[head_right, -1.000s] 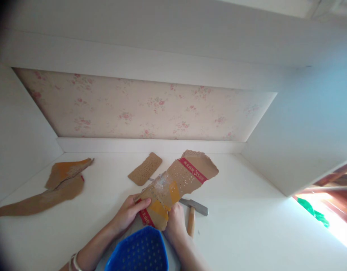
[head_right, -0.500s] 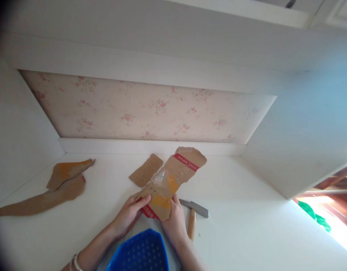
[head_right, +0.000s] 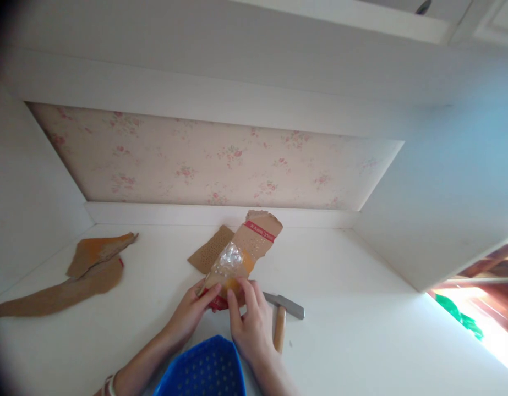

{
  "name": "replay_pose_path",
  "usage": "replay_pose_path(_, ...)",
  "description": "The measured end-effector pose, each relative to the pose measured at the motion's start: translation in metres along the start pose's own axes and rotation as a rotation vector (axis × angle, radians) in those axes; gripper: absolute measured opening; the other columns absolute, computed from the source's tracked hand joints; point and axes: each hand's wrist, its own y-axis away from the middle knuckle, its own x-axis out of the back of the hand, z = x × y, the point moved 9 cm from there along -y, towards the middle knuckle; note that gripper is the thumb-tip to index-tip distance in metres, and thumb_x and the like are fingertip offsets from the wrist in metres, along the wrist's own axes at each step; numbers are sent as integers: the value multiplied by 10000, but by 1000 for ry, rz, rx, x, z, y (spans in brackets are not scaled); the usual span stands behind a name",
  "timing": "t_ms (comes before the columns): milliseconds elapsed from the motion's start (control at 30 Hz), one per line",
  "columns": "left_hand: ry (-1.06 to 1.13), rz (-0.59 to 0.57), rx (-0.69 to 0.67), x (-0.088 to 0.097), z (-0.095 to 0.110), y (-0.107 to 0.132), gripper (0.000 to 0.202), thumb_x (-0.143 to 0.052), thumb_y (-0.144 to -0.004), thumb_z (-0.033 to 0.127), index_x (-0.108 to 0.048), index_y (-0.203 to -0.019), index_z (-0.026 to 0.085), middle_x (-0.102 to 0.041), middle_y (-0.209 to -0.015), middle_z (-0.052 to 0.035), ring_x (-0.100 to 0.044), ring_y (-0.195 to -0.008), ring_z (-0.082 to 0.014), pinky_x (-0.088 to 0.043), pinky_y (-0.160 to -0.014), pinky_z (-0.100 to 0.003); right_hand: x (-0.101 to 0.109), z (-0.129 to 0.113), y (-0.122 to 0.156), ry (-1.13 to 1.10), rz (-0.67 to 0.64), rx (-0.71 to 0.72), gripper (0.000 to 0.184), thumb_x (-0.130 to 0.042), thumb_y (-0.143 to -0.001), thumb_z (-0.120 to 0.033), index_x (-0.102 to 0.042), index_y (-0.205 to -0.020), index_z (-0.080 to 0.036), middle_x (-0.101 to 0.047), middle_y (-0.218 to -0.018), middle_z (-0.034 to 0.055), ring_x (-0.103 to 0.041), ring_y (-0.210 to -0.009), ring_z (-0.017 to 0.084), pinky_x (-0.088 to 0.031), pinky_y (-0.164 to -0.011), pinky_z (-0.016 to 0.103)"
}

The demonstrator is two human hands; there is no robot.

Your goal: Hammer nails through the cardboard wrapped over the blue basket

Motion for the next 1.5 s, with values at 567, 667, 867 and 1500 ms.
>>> replay_pose_path(567,-177,-133,-30,-16,0,7,388,-682,-881,411,-702,-1146,129,-753,-1049,-120,-696,-950,-267,-537,-830,-336,7,-25,6,107,52,309,212,-505,-986,-113,-670,-1081,-208,-733,-949,78,-677,-847,189,-553,-784,293)
replay_pose_path(667,-118,-3,-47,-3,4,3,380,-735,-839,395,-714,-1111,131,-764,-992,-98,-702,-917,-253,-527,-820,-312,13,-28,8,127,91,291,204,-514,-981,-120,-672,-1072,-214,-729,-942,66,-688,-835,172,-551,-777,265)
replay_pose_path(867,123,145,-21,17,-1,-4,425,-771,-800,420,-697,-1090,118,-767,-959,-112,-699,-735,-187,-510,-622,-249,23,-12,0,138,206,125,140,-520,-1004,-234,-658,-1024,-218,-732,-935,54,-713,-852,177,-552,-784,279)
replay_pose_path(1500,527,35,83,19,-5,-8,373,-772,-827,280,-686,-1145,105,-739,-1158,-152,-697,-1076,-277,-540,-956,-372,-20,10,-6,100,-211,22,308,-465,-986,-183,-729,-1091,-303,-765,-1031,31,-732,-894,218,-587,-762,351)
